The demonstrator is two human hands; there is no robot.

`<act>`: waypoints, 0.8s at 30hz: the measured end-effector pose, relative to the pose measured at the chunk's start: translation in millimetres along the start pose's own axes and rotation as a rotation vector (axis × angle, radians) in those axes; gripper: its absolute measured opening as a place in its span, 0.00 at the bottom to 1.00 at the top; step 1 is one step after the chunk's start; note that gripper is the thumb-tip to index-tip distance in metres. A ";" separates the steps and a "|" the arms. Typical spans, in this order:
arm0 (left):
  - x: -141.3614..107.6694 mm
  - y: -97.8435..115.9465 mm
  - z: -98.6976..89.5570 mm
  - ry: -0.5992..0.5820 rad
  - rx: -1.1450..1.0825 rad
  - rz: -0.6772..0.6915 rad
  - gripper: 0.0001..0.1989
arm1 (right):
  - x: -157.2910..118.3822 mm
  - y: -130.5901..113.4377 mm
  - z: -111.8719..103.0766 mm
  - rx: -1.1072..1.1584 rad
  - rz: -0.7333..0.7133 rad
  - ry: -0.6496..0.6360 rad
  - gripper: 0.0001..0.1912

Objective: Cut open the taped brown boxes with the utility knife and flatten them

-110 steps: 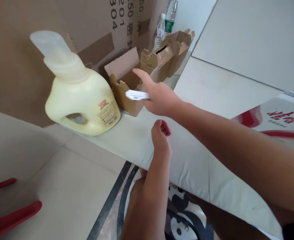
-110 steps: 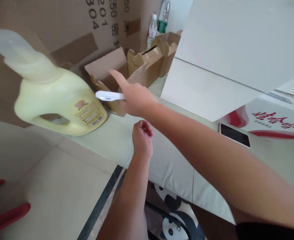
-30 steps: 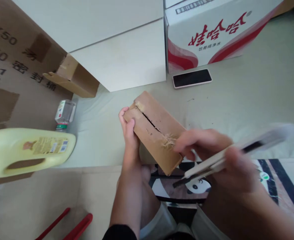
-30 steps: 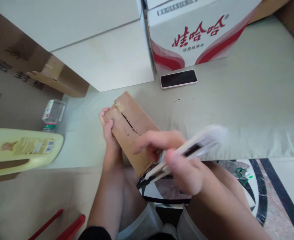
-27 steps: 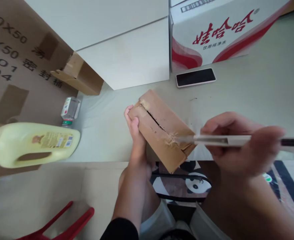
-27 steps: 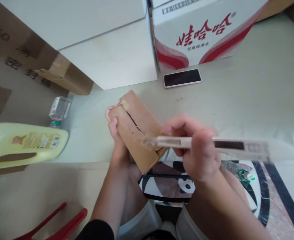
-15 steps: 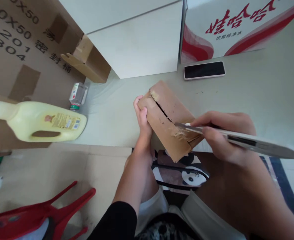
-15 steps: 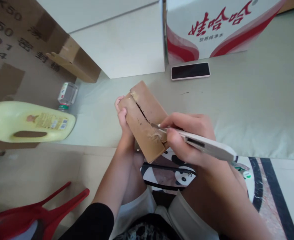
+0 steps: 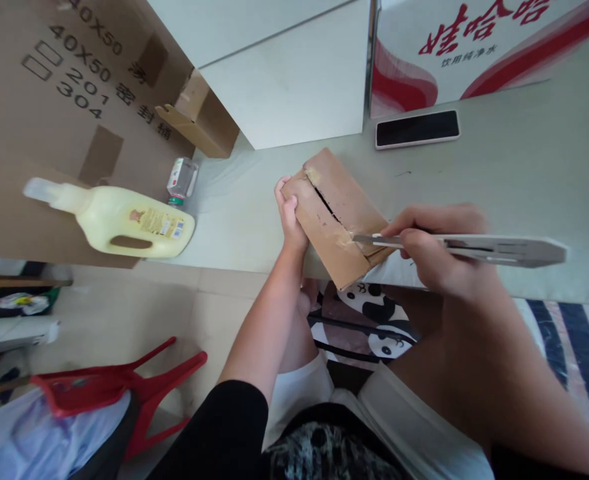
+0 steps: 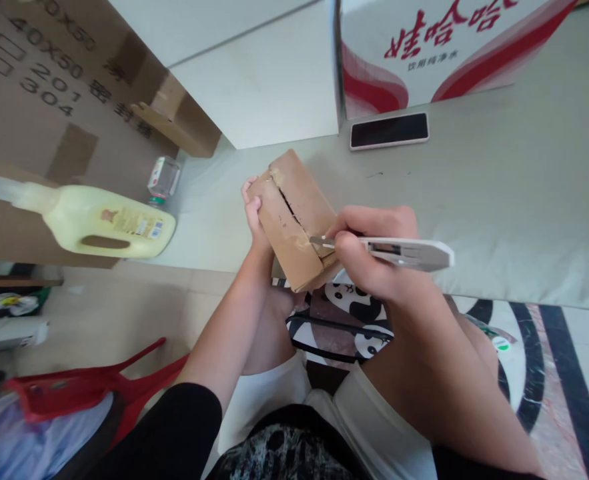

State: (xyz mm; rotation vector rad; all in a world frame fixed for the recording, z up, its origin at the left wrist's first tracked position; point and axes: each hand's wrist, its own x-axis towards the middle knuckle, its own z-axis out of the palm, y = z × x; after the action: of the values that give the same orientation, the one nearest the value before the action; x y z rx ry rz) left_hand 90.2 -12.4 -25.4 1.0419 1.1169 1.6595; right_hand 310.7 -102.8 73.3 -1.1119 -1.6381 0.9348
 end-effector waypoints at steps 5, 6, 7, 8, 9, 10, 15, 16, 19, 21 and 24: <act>-0.3 0.3 2.5 0.001 -0.049 -0.005 0.29 | -4.0 6.4 -1.5 0.028 -0.017 0.127 0.10; -0.1 0.1 3.5 0.006 -0.054 -0.005 0.29 | -4.8 9.3 -1.5 0.025 -0.024 0.140 0.10; 0.1 -0.2 4.6 0.012 -0.054 -0.005 0.28 | -5.8 12.3 -1.5 0.021 -0.028 0.134 0.10; 0.4 -0.5 5.7 0.018 -0.047 -0.005 0.28 | -6.7 15.1 -1.5 0.016 -0.030 0.109 0.10; 0.7 -0.7 6.6 0.024 -0.037 -0.004 0.28 | -7.6 17.6 -1.5 0.008 -0.032 0.074 0.09; 1.2 -0.9 7.3 0.030 -0.027 -0.002 0.27 | -8.4 19.5 -1.5 -0.001 -0.030 0.036 0.09; 3.8 -1.2 8.6 0.034 -0.034 0.023 0.28 | -10.0 21.0 2.0 0.007 -0.009 -0.008 0.07; 4.2 -1.1 8.9 0.034 -0.033 0.019 0.28 | -10.0 20.2 3.5 0.010 0.002 0.015 0.07; 4.5 -1.3 10.6 0.045 -0.027 0.008 0.27 | -10.1 17.5 7.7 -0.002 0.022 0.111 0.08; 4.2 -2.0 11.6 0.049 -0.032 0.005 0.25 | -9.6 16.6 9.4 -0.002 0.018 0.170 0.09; 3.7 -3.4 11.3 0.044 -0.028 0.004 0.25 | -7.4 16.7 9.4 0.014 0.031 0.185 0.10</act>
State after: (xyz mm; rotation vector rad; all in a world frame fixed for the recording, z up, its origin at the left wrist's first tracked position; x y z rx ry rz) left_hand 100.4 -5.5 -25.2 0.9944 1.1172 1.7046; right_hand 307.2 -105.6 53.2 -1.1817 -1.4659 0.8358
